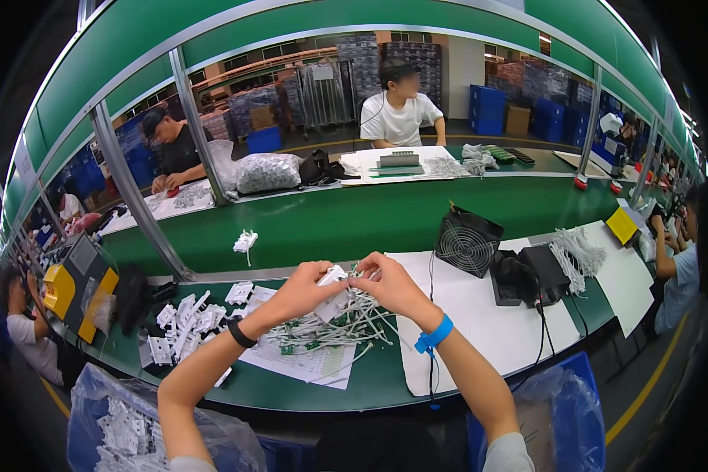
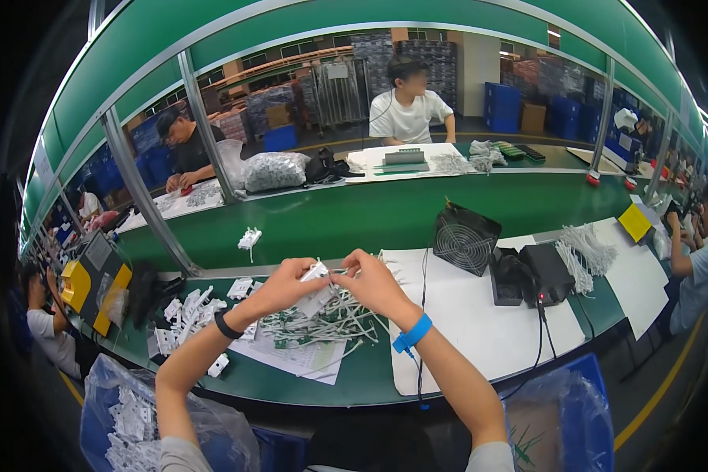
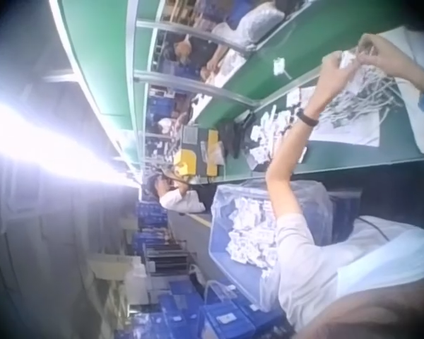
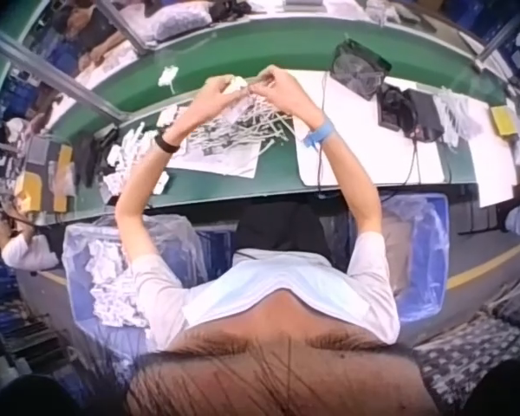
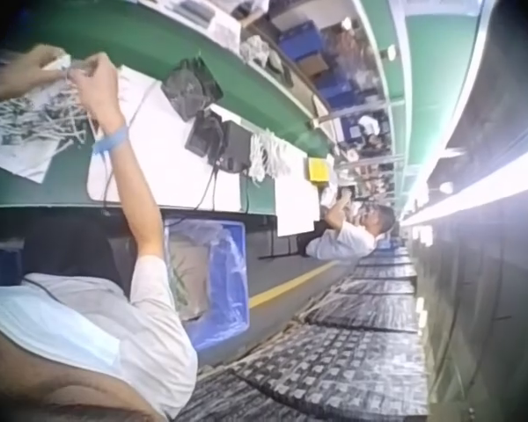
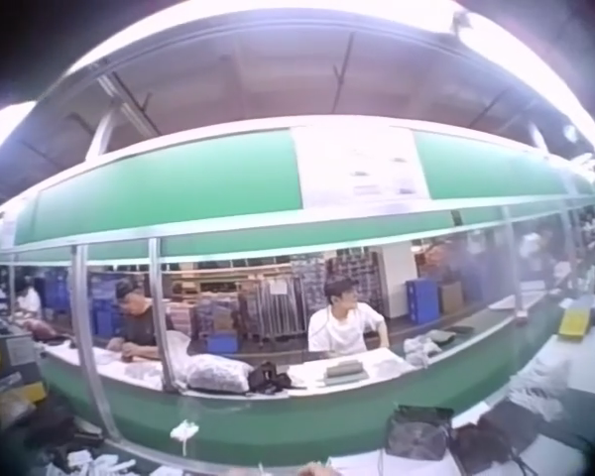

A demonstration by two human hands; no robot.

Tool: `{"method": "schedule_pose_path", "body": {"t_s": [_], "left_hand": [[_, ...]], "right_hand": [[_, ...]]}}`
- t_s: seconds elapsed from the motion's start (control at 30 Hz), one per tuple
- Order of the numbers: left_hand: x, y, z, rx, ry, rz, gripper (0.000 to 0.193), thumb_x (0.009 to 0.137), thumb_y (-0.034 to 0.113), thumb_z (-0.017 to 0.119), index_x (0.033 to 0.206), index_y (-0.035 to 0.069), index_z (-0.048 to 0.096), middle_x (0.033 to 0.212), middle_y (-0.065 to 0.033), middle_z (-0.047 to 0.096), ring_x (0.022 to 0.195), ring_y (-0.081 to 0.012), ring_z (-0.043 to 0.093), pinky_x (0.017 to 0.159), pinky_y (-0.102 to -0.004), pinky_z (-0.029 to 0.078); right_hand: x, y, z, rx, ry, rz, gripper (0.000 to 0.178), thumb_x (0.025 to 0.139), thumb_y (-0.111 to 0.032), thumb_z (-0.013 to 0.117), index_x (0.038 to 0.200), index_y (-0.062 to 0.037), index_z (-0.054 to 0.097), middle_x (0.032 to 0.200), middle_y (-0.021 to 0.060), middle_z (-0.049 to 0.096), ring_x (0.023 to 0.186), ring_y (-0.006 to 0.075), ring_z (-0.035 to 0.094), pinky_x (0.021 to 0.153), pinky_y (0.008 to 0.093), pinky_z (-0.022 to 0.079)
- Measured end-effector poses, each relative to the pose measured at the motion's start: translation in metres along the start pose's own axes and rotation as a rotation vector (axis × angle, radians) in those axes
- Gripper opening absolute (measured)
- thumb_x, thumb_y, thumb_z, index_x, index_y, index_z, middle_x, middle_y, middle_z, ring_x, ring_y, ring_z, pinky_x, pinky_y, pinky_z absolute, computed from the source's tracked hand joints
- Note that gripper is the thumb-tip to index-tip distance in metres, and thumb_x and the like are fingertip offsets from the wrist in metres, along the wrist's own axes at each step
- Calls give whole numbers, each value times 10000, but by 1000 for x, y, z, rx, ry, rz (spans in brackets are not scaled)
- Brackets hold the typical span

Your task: The person solders electrical wires onto small components at an industrial assembly station, using a soldering iron to attach the wires to a circuit board.

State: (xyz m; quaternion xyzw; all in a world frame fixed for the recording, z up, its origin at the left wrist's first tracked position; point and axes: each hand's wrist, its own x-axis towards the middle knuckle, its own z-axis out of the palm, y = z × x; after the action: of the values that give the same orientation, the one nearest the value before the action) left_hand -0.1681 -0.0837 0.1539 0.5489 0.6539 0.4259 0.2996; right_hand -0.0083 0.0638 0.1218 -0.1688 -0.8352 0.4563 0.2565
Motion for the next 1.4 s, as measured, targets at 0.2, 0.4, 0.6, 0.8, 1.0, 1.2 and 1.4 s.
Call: {"method": "schedule_pose_path", "body": {"t_s": [0.2,0.4,0.6,0.8,1.0,1.2,1.4], "left_hand": [[22,-7,26,83,334,147,247,888,181,702,905,-57,637,765,-110,667,689,-140,595,629,-330,474],[53,-16,58,69,467,198,219,925,175,681,912,-35,616,779,-83,645,702,-118,557,638,-321,461],[81,-2,109,-348,377,85,229,945,208,690,885,4,604,779,-25,634,677,-69,534,579,-265,432],[92,-10,141,-390,93,109,233,931,141,712,1042,-38,610,876,-62,698,732,-103,645,613,-250,503],[76,2,195,-208,-242,72,435,897,160,762,1176,-28,487,945,-180,714,791,-180,701,639,-301,549],[76,-4,245,-196,-354,123,409,857,197,786,1141,-35,604,952,-183,733,852,-201,700,753,-314,542],[99,-36,271,14,-191,283,433,839,252,806,1140,-22,657,958,-196,737,894,-277,719,801,-353,547]], "right_hand": [[-15,9,-4,442,-32,194,458,1004,-325,634,1234,68,591,858,104,680,738,138,657,661,267,532],[-38,12,-9,-123,413,-130,200,948,-163,634,977,7,733,756,136,695,652,255,675,608,365,530],[-64,0,4,-715,394,-183,175,912,-91,595,1061,-6,629,768,146,661,685,323,683,584,436,530],[-122,-6,-36,-454,496,-234,235,915,-131,653,1107,-1,688,723,127,643,579,277,634,509,377,486],[-165,119,-110,239,922,175,153,950,-125,681,931,-30,563,690,49,562,502,127,521,473,317,433],[-121,172,-175,-142,988,263,249,942,-150,690,1042,62,606,857,117,642,578,205,624,583,353,499],[-108,164,-185,-324,931,199,159,955,-136,658,1042,-5,645,719,102,674,615,196,640,585,342,508]]}}
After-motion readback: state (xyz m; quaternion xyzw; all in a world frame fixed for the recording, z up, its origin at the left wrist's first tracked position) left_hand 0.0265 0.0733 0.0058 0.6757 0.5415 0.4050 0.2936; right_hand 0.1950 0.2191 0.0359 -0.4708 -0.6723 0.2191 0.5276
